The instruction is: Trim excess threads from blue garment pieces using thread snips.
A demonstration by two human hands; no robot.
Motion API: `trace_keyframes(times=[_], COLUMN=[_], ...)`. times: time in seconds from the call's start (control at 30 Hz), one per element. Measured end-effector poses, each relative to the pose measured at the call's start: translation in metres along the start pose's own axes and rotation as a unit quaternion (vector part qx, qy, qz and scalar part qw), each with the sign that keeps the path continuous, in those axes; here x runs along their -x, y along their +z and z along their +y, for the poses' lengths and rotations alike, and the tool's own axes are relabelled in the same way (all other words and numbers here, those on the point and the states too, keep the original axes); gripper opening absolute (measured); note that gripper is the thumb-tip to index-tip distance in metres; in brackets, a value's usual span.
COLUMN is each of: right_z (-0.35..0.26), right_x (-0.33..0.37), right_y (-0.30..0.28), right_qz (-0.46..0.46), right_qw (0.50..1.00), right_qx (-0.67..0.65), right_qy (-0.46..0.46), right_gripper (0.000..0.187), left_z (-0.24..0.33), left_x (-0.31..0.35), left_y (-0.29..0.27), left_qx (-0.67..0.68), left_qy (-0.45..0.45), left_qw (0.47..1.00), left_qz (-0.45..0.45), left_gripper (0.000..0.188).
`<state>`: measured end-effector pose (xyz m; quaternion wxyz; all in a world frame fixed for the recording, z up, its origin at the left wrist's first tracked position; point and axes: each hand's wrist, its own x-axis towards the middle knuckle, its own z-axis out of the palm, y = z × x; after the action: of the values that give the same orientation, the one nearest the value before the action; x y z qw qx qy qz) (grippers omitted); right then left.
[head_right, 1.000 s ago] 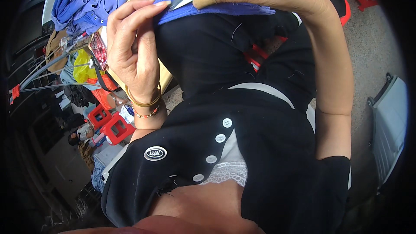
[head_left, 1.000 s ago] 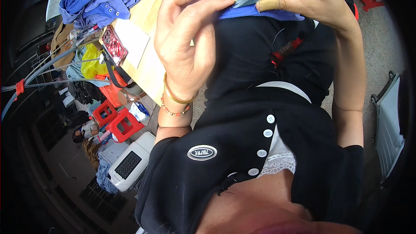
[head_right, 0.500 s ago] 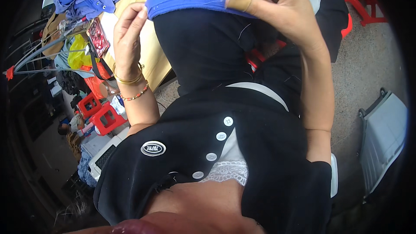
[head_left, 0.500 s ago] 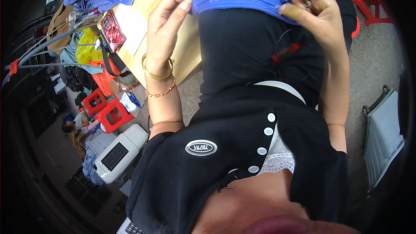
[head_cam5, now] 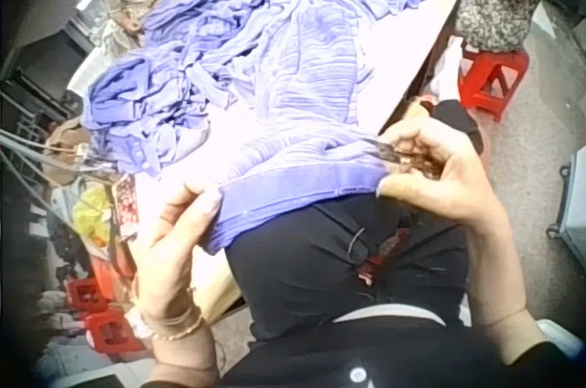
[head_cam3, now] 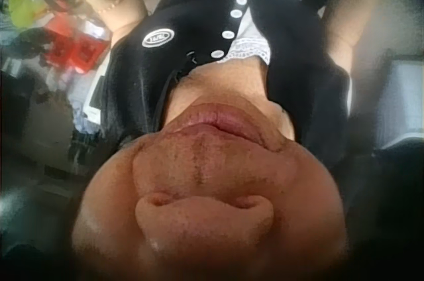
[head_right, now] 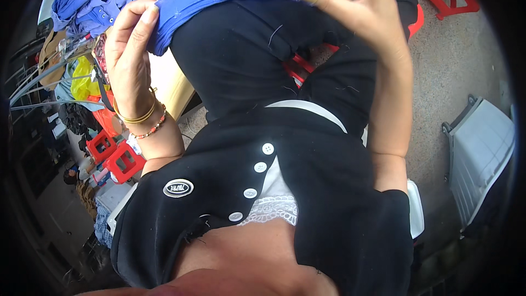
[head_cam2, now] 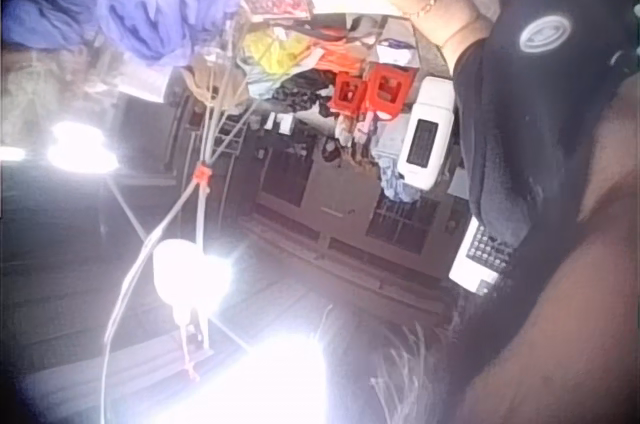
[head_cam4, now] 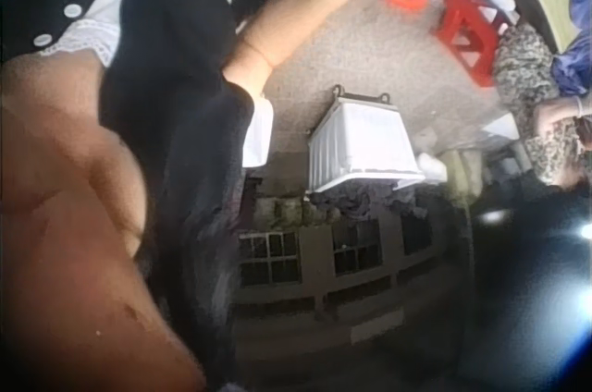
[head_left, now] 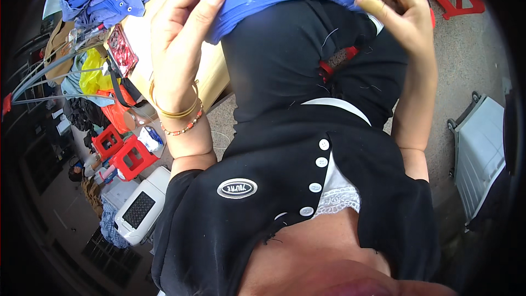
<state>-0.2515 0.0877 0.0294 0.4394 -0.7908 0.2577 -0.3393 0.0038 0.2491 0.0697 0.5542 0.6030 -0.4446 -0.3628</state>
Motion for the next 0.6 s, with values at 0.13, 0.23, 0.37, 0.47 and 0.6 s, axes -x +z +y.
trace_keyframes(times=[0.13, 0.23, 0.37, 0.47, 0.6], right_z=[-0.017, 0.008, -0.002, -0.031, -0.025], right_x=[0.011, 0.011, 0.007, 0.003, 0.003], right_y=[0.011, 0.032, 0.042, 0.043, 0.045], right_qz=[0.011, 0.011, 0.021, 0.02, -0.001], right_qw=[0.999, 0.984, 0.985, 0.991, 0.994], right_qx=[-0.023, 0.013, -0.002, -0.088, -0.072], right_qy=[-0.037, -0.177, -0.174, -0.096, -0.084], right_gripper=[0.044, 0.045, 0.041, 0.042, 0.041], left_z=[-0.009, -0.009, -0.011, -0.009, -0.009], left_x=[-0.004, -0.001, -0.003, -0.002, -0.002], left_y=[-0.001, -0.003, 0.0, 0.008, 0.003], left_qx=[-0.016, 0.008, 0.027, 0.014, -0.012], left_qy=[0.016, 0.005, 0.008, 0.006, 0.013], left_qw=[1.0, 1.0, 0.999, 0.998, 0.999], left_qz=[0.019, 0.025, 0.017, 0.065, 0.032], left_gripper=[0.013, 0.013, 0.014, 0.012, 0.013])
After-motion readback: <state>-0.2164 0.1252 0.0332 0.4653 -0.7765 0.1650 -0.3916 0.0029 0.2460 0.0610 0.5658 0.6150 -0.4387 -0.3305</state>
